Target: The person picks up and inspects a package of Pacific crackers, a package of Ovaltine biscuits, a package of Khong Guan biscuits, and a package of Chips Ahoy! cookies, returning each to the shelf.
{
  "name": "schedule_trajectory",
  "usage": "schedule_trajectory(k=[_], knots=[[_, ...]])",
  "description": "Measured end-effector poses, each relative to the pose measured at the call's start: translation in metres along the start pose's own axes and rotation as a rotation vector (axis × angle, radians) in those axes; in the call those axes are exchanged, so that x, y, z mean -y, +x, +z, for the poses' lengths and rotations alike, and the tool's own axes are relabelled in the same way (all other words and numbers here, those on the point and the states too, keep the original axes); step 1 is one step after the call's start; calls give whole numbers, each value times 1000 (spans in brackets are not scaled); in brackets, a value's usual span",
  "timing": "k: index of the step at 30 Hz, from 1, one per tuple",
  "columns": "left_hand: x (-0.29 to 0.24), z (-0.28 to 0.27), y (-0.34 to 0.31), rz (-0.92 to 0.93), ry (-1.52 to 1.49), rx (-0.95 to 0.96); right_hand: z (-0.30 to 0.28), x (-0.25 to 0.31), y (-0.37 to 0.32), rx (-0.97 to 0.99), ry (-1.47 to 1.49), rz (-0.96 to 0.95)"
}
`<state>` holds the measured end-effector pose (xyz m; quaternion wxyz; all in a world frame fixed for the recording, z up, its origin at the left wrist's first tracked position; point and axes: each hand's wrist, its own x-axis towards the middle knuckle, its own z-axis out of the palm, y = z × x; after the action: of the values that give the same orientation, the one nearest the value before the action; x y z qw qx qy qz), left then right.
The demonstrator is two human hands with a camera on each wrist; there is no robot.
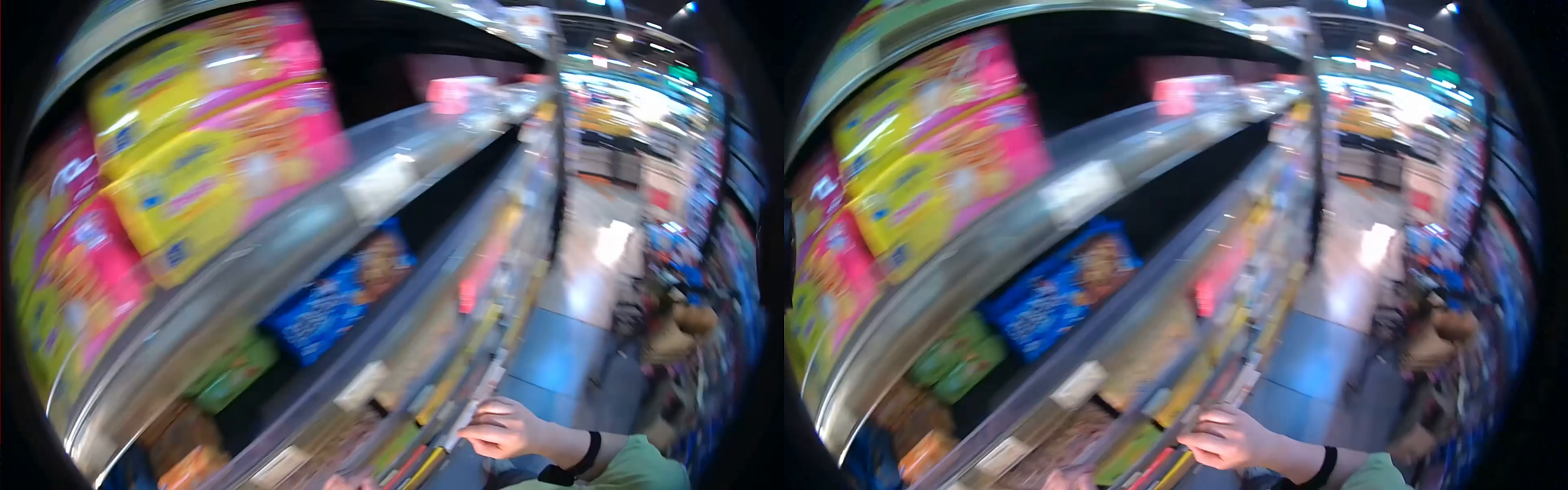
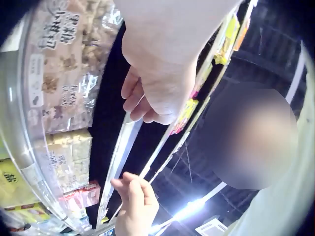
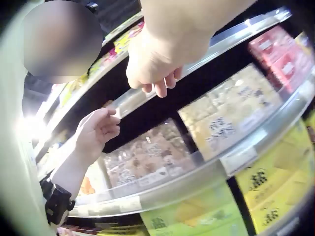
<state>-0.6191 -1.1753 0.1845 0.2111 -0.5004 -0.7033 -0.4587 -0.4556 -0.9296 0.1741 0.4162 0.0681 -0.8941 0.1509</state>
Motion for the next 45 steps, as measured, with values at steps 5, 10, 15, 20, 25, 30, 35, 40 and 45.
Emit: schedule_trajectory(k=[5,10,15,20,25,30,35,40,45], knots=[[-5,61,2,-181,-132,11,-55,-2,-61,-42,-171,253],[-51,143,26,-47,-99,318,-113,-15,-117,-62,-287,438],[-107,241,43,83,-276,386,-180,-49,-167,-120,-347,527],[-158,354,58,160,-397,425,-256,-98,-220,-172,-431,640],[-229,451,83,224,-423,540,-318,-143,-264,-206,-491,721],[-262,519,103,229,-503,715,-348,-189,-295,-202,-441,836],[-269,596,132,284,-488,831,-359,-247,-311,-238,-438,919],[-284,693,180,374,-565,950,-379,-316,-316,-228,-520,985],[-298,780,242,495,-661,934,-405,-400,-302,-216,-632,1058]])
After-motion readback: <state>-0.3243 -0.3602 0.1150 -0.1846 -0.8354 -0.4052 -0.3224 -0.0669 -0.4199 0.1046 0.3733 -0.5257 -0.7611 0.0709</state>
